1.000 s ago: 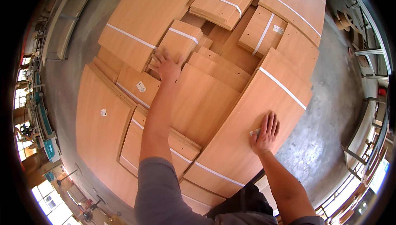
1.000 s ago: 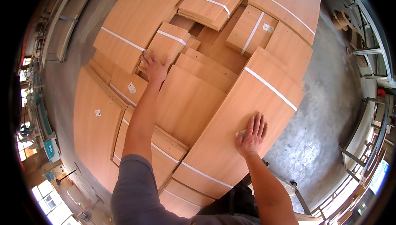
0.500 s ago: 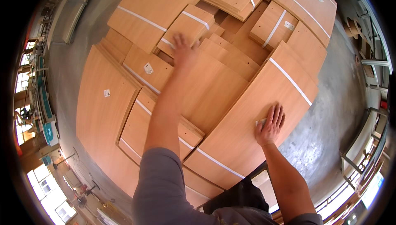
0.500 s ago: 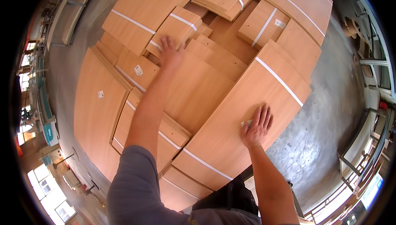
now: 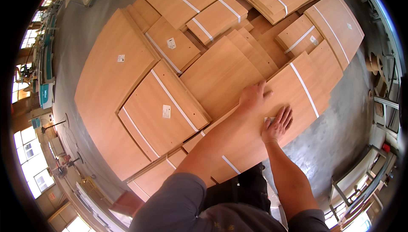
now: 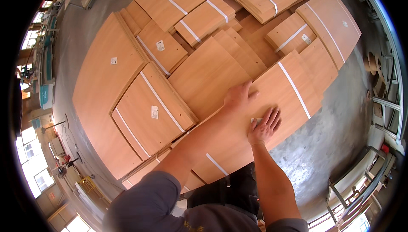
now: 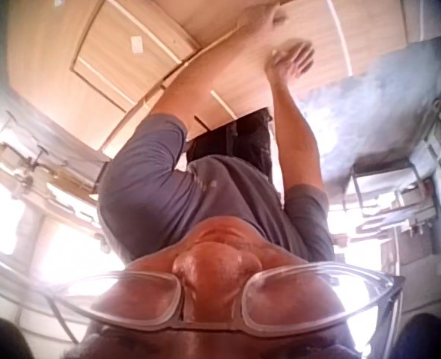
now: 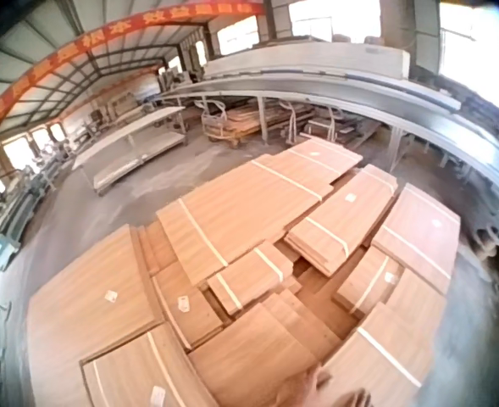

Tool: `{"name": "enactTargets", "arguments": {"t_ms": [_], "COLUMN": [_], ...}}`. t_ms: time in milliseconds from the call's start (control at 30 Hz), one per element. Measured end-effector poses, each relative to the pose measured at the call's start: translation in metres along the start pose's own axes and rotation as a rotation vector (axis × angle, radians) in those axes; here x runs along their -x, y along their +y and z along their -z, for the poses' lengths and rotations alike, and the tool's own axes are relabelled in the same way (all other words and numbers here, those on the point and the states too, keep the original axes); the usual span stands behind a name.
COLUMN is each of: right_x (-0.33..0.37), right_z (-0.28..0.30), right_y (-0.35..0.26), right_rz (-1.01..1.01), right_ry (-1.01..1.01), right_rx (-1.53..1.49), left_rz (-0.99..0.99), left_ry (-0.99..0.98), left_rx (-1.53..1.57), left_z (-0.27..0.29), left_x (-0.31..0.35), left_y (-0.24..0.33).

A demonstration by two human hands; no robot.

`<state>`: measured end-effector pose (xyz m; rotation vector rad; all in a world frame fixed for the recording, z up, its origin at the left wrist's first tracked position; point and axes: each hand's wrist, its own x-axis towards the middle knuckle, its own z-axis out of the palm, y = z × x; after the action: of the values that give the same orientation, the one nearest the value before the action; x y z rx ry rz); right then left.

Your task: The person picks up small wooden panels from a CNC machine and stacks them on a table. They use a white strap to bundle a small stack of panels together. The person then moves to a large pile of panels near the workshop entrance and uses a small black tool to scrape or clean the edges of the panels.

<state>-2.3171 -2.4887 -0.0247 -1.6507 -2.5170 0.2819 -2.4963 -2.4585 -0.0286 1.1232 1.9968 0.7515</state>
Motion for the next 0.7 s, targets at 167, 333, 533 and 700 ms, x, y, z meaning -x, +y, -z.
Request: {"name": "enactTargets", "arguments": {"t_ms": [167, 333, 533, 700], "right_x": [-0.001, 0.003, -0.045, -0.184], "right_z": [0.001, 0.000, 0.046, 0.056], "right_y": [-0.001, 0.006, 0.071, 0.128], "right_rz": [0.029, 0.089, 0.375, 0.324], "right_ry": [-0.011, -0.058, -0.216, -0.007], "right_rx": [-0.025, -0.118, -0.375, -0.060], "left_rz": [0.064, 0.204, 0.329, 0.475], "left_ry": [0.122, 0.034, 0.491, 0.449], "left_rx": [-0.196, -0.219, -0.374, -0.434], "left_z": [0.014, 0.006, -0.036, -0.049], "left_x": [0.004, 0.006, 0.114, 0.185], "left_y": [0.016, 0.004, -0.003, -0.006]}}
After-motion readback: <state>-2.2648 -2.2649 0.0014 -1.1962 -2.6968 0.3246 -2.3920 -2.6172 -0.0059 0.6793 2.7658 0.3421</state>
